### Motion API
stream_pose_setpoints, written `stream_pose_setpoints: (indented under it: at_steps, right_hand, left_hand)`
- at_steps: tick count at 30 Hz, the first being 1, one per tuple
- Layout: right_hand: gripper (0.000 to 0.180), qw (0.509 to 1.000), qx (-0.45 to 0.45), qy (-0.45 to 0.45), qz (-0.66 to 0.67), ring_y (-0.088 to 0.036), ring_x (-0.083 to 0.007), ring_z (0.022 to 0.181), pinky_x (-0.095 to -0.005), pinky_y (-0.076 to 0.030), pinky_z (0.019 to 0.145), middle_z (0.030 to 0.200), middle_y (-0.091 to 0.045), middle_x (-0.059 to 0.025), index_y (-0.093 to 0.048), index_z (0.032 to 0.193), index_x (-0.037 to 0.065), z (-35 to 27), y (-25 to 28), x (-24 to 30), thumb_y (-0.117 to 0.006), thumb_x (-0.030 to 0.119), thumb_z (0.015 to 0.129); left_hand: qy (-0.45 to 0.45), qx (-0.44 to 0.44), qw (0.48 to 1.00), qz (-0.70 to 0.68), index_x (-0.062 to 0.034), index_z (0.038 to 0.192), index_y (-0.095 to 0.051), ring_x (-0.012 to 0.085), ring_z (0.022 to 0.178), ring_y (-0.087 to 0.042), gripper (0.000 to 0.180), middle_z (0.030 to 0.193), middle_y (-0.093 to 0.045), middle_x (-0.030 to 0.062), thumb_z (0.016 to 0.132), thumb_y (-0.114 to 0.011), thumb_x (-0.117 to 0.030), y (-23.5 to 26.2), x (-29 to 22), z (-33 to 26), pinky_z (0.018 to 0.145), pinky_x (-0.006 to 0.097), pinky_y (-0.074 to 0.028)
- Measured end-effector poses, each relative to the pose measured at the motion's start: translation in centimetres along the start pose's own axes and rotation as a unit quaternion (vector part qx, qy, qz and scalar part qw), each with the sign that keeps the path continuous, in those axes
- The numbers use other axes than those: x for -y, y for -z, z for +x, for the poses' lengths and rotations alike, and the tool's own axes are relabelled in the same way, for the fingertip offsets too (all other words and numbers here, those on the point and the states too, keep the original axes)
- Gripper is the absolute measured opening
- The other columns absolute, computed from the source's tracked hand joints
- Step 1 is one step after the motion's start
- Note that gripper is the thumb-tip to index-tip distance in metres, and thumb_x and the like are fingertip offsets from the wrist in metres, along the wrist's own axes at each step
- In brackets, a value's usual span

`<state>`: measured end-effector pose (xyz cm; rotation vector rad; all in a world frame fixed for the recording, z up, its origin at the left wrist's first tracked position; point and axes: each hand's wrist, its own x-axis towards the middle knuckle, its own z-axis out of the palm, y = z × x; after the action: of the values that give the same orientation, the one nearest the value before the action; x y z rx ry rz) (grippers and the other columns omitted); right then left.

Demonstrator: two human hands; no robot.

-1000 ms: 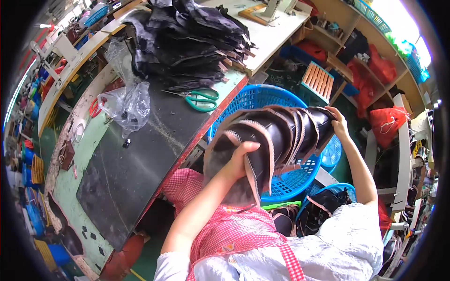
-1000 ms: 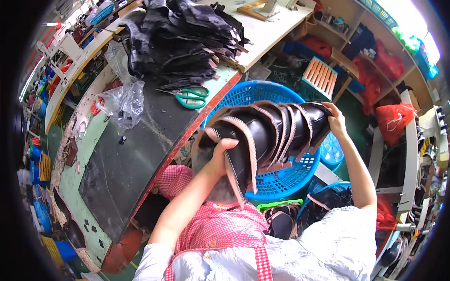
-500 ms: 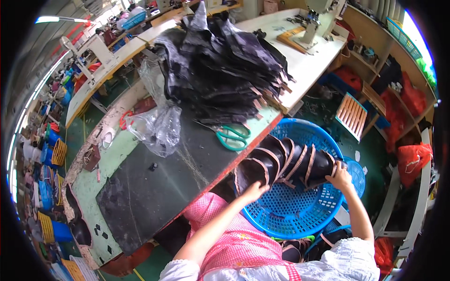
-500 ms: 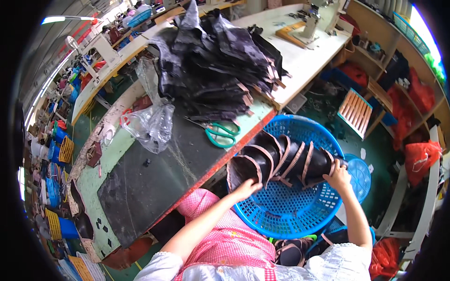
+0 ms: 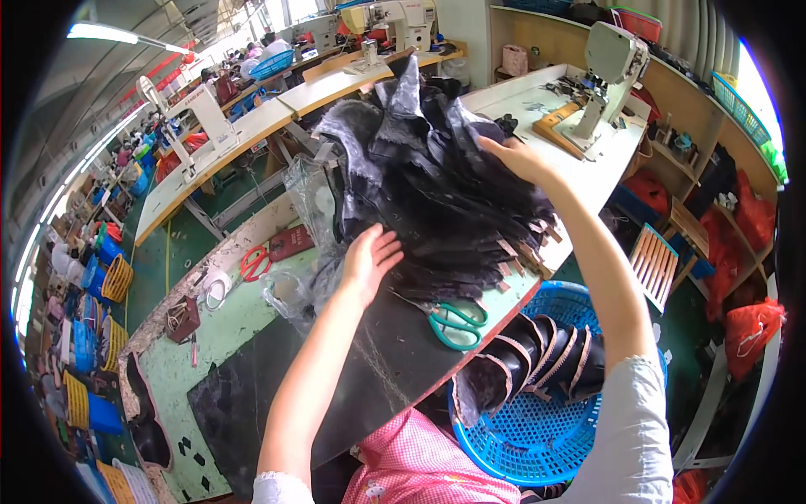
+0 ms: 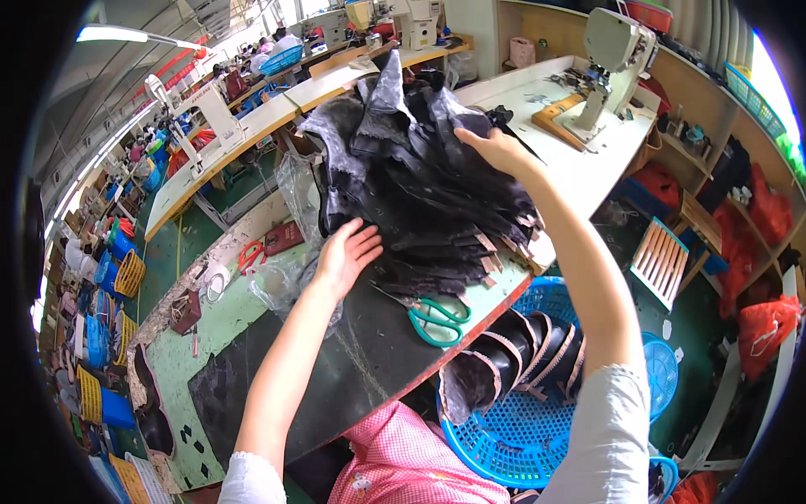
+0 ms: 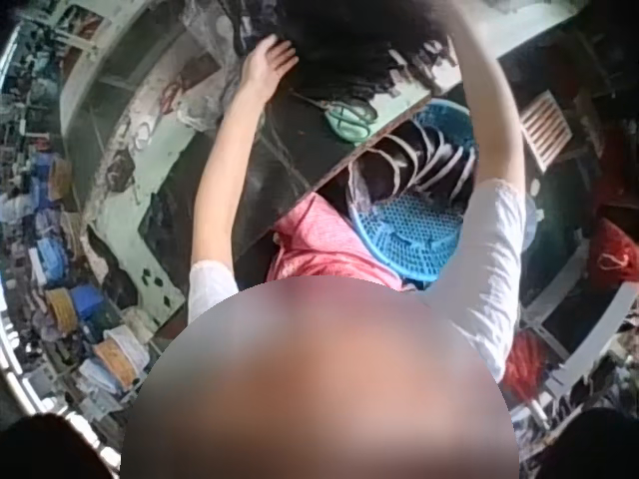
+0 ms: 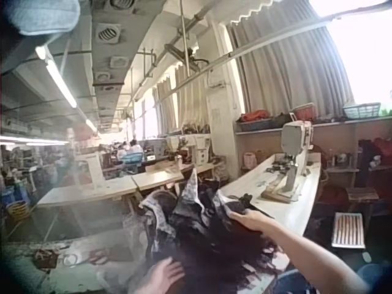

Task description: The person is trimming and assembling leather boot components in a factory setting.

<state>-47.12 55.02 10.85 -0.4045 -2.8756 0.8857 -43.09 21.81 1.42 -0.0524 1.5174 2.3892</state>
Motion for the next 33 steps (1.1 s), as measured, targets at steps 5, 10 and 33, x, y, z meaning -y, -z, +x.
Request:
stream_pose_setpoints:
  at_steps: [5, 10, 33]
  right_hand:
    - [0.129, 0.994, -0.01, -0.109, 0.032, -0.052, -0.0357, 0.127, -0.042, -0.041, 0.105, 0.138, -0.05, -0.0285, -0.04, 0.141, -0.01, 5.3, -4.1, -4.2, -0.061, 0.088, 0.061]
    - [0.129, 0.987, 0.063, -0.039, 0.145, -0.051, -0.0324, 0.128, -0.0383, -0.039, 0.107, 0.14, -0.048, -0.0276, -0.036, 0.143, -0.013, 2.7, -5.3, -2.3, -0.07, 0.08, 0.061]
    - [0.115, 0.927, 0.024, 0.264, 0.267, -0.05, -0.0238, 0.123, -0.031, -0.037, 0.108, 0.135, -0.051, -0.0184, -0.023, 0.148, -0.006, -9.1, -0.9, 3.2, -0.092, 0.032, 0.064]
  left_hand:
    - [0.136, 0.043, 0.99, 0.012, -0.0016, 0.126, -0.055, 0.0251, 0.107, -0.059, 0.073, 0.118, -0.062, 0.0112, 0.082, -0.066, -0.059, 0.0, 0.8, 7.3, 0.099, 0.04, -0.044]
    - [0.141, 0.053, 0.988, 0.032, -0.0054, 0.135, -0.05, 0.0266, 0.116, -0.056, 0.085, 0.128, -0.059, 0.01, 0.078, -0.067, -0.067, 0.4, 0.1, 9.1, 0.103, 0.04, -0.041]
    - [0.016, 0.196, 0.977, -0.079, -0.0035, 0.106, -0.062, 0.0203, 0.086, -0.066, 0.033, 0.094, -0.066, 0.0063, 0.076, -0.074, -0.005, -4.4, -3.0, -2.0, 0.08, 0.037, -0.057]
